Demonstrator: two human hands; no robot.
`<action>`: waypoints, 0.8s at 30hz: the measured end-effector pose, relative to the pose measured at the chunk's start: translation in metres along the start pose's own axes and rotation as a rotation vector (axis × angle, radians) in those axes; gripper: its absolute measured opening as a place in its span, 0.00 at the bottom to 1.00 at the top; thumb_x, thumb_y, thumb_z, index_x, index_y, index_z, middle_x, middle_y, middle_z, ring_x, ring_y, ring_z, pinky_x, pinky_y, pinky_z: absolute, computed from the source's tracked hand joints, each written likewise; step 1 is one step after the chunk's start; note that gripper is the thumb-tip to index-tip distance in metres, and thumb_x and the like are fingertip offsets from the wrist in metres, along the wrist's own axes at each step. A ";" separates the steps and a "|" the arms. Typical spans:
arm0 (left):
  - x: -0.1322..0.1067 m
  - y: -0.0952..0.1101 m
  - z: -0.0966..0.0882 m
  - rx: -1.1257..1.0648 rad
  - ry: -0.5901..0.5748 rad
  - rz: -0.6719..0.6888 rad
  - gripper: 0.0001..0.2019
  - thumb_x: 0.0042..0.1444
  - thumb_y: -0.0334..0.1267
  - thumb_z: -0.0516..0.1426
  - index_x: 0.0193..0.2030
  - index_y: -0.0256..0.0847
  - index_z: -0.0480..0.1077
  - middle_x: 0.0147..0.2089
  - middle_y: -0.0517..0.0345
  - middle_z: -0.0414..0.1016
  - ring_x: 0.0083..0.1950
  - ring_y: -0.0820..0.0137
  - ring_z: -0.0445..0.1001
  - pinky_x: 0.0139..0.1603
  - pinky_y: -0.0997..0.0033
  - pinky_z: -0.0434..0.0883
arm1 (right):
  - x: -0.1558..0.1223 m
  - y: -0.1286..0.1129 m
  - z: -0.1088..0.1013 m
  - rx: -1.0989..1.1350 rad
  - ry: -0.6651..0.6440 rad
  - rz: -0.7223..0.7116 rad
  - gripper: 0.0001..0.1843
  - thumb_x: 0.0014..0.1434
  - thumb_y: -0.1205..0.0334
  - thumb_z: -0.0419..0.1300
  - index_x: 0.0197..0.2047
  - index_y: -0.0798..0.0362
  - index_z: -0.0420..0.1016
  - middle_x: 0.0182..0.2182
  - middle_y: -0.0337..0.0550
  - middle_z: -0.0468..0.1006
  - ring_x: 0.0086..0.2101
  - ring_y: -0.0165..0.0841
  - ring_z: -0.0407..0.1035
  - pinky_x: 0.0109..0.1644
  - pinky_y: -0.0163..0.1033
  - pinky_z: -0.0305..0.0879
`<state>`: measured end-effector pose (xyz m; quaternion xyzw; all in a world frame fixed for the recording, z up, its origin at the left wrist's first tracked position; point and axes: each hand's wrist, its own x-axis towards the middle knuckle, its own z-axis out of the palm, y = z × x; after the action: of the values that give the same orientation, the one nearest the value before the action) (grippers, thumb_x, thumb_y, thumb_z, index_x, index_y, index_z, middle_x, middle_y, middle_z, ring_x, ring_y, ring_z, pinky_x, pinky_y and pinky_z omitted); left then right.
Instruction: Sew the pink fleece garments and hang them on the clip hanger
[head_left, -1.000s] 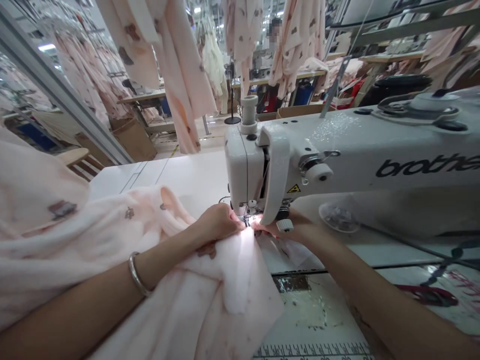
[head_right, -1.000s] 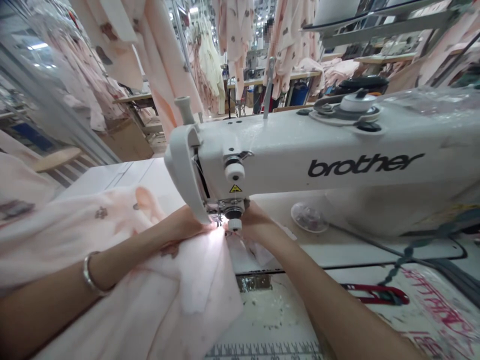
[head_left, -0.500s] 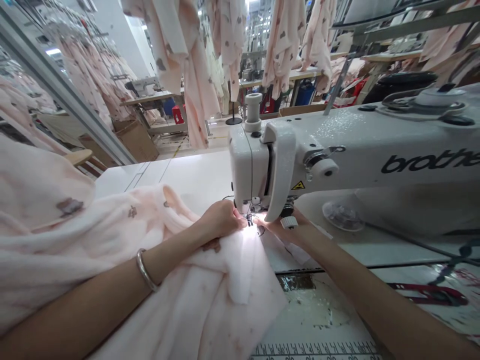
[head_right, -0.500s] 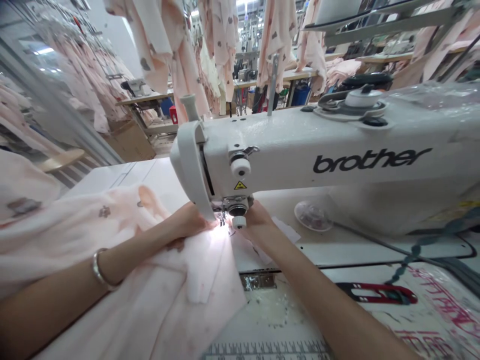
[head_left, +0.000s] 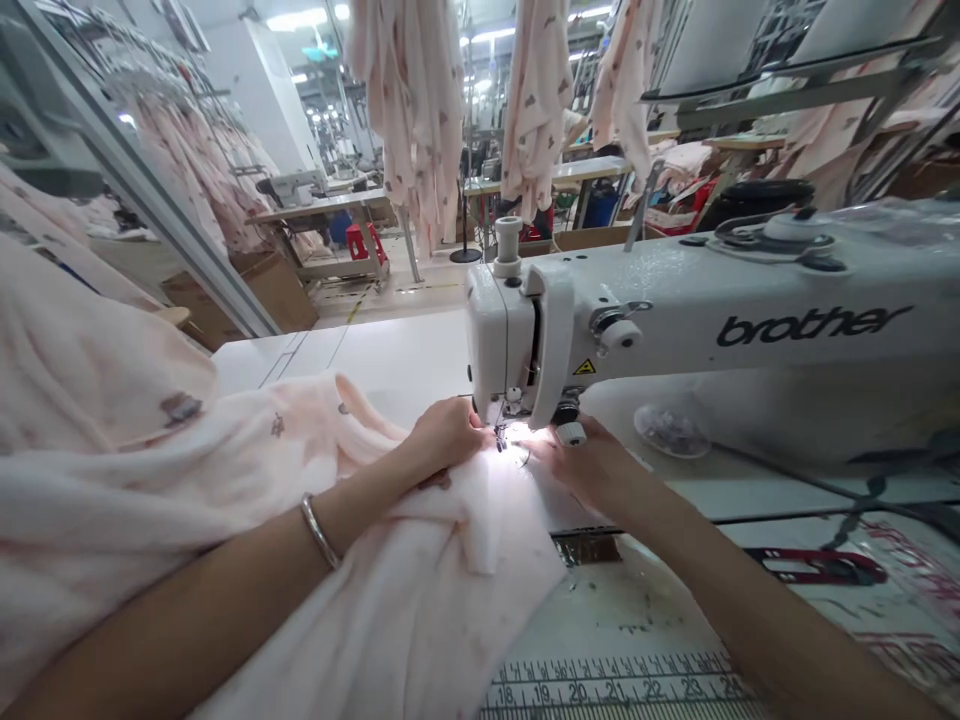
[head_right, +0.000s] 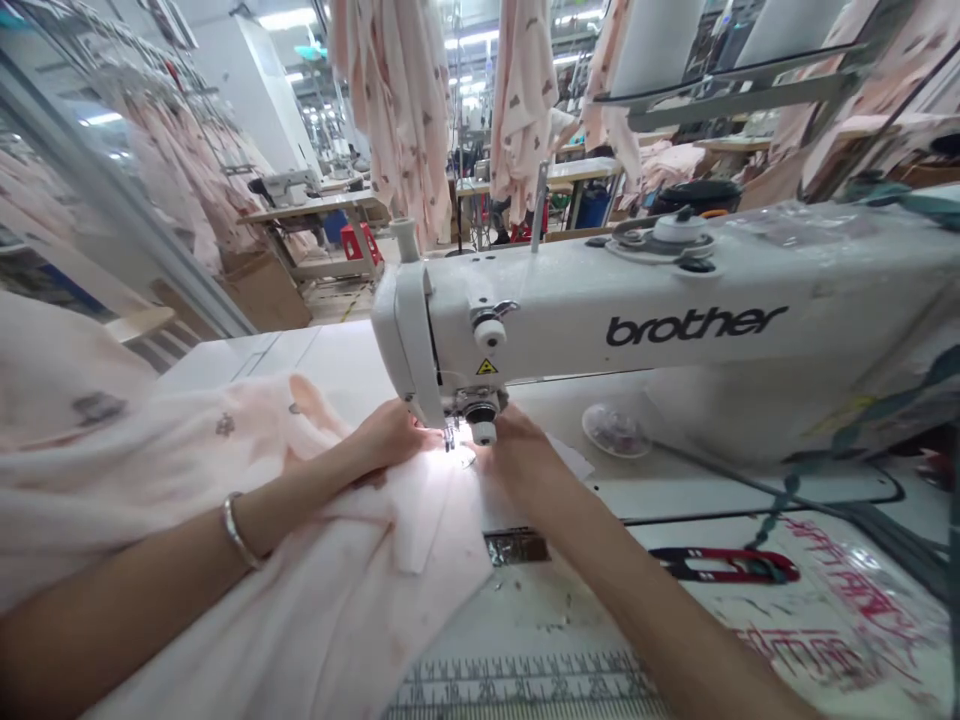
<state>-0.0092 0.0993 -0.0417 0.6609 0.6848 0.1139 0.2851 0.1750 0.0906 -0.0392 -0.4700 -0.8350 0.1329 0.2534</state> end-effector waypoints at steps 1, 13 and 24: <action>0.000 -0.001 0.001 -0.003 0.001 0.002 0.10 0.46 0.42 0.56 0.23 0.38 0.68 0.18 0.60 0.64 0.20 0.73 0.62 0.22 0.75 0.55 | -0.011 -0.005 -0.002 -0.043 0.009 -0.011 0.08 0.58 0.74 0.53 0.37 0.55 0.71 0.36 0.49 0.72 0.41 0.40 0.67 0.45 0.49 0.66; -0.002 0.002 0.002 0.015 0.043 -0.003 0.08 0.46 0.40 0.56 0.28 0.37 0.70 0.27 0.55 0.73 0.29 0.69 0.70 0.26 0.75 0.58 | -0.052 -0.032 0.017 -0.254 -0.020 -0.509 0.16 0.49 0.83 0.50 0.35 0.58 0.70 0.37 0.48 0.73 0.33 0.39 0.65 0.24 0.41 0.65; -0.008 0.003 0.011 0.036 0.107 -0.033 0.08 0.49 0.40 0.54 0.30 0.38 0.68 0.29 0.55 0.74 0.28 0.69 0.72 0.27 0.74 0.60 | -0.056 -0.007 0.000 -0.106 -0.021 -0.455 0.15 0.57 0.80 0.48 0.39 0.55 0.70 0.36 0.42 0.74 0.34 0.35 0.64 0.30 0.39 0.63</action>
<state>-0.0011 0.0893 -0.0477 0.6477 0.7117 0.1320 0.2377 0.1941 0.0392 -0.0522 -0.2808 -0.9279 0.0333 0.2431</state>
